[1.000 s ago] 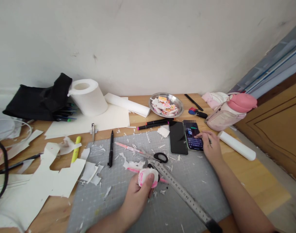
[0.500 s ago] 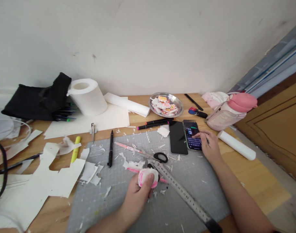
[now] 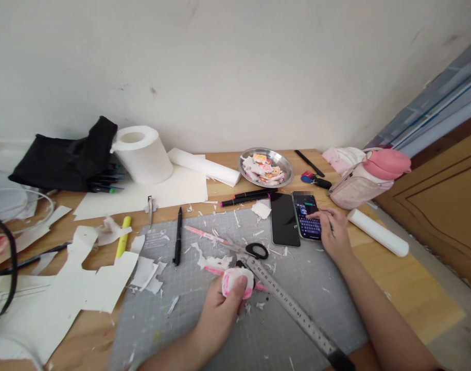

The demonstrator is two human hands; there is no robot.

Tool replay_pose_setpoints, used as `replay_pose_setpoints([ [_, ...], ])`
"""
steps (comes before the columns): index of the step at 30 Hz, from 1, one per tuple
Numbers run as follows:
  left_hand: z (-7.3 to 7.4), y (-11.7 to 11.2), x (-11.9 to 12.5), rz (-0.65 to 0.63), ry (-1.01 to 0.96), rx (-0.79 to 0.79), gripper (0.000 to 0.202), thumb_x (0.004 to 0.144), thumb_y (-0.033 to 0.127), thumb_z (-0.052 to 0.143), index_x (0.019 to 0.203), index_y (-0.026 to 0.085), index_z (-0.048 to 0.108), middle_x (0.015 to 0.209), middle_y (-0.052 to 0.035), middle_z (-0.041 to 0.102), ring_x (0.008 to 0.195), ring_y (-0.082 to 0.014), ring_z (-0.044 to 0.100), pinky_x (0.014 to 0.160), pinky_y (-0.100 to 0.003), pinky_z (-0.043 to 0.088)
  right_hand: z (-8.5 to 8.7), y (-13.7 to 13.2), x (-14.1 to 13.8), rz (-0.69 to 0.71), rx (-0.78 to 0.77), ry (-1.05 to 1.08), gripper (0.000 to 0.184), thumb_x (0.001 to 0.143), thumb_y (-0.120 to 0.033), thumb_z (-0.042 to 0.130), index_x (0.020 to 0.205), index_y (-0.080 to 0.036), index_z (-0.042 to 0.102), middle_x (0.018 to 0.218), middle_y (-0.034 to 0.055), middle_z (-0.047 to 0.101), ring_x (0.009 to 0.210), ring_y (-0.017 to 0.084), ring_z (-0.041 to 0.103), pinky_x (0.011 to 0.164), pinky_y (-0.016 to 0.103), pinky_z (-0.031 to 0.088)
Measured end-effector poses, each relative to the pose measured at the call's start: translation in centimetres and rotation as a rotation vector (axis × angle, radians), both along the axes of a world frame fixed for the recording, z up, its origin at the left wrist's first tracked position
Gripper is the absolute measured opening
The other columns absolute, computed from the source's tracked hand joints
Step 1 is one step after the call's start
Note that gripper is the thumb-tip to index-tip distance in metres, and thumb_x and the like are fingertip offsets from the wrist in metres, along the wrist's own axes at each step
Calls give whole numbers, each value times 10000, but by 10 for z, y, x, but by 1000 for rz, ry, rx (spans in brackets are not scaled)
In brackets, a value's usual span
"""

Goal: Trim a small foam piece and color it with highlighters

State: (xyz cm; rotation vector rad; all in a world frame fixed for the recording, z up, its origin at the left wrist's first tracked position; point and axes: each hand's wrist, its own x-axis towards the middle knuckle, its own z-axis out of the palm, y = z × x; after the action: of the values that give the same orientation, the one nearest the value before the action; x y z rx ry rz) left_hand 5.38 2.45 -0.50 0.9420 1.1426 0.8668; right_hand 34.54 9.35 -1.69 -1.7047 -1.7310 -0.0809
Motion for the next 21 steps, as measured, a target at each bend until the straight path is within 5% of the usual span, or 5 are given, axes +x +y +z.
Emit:
replay_pose_setpoints([
  [21, 6, 2, 1, -1, 10, -5, 607, 601, 787, 515, 479, 203, 405, 406, 59, 321, 392, -73, 263, 402, -216, 264, -3, 1, -3, 55, -48, -21, 477, 929, -447, 250, 848, -269, 686, 949, 54, 660, 1018, 226, 549, 914, 422, 348],
])
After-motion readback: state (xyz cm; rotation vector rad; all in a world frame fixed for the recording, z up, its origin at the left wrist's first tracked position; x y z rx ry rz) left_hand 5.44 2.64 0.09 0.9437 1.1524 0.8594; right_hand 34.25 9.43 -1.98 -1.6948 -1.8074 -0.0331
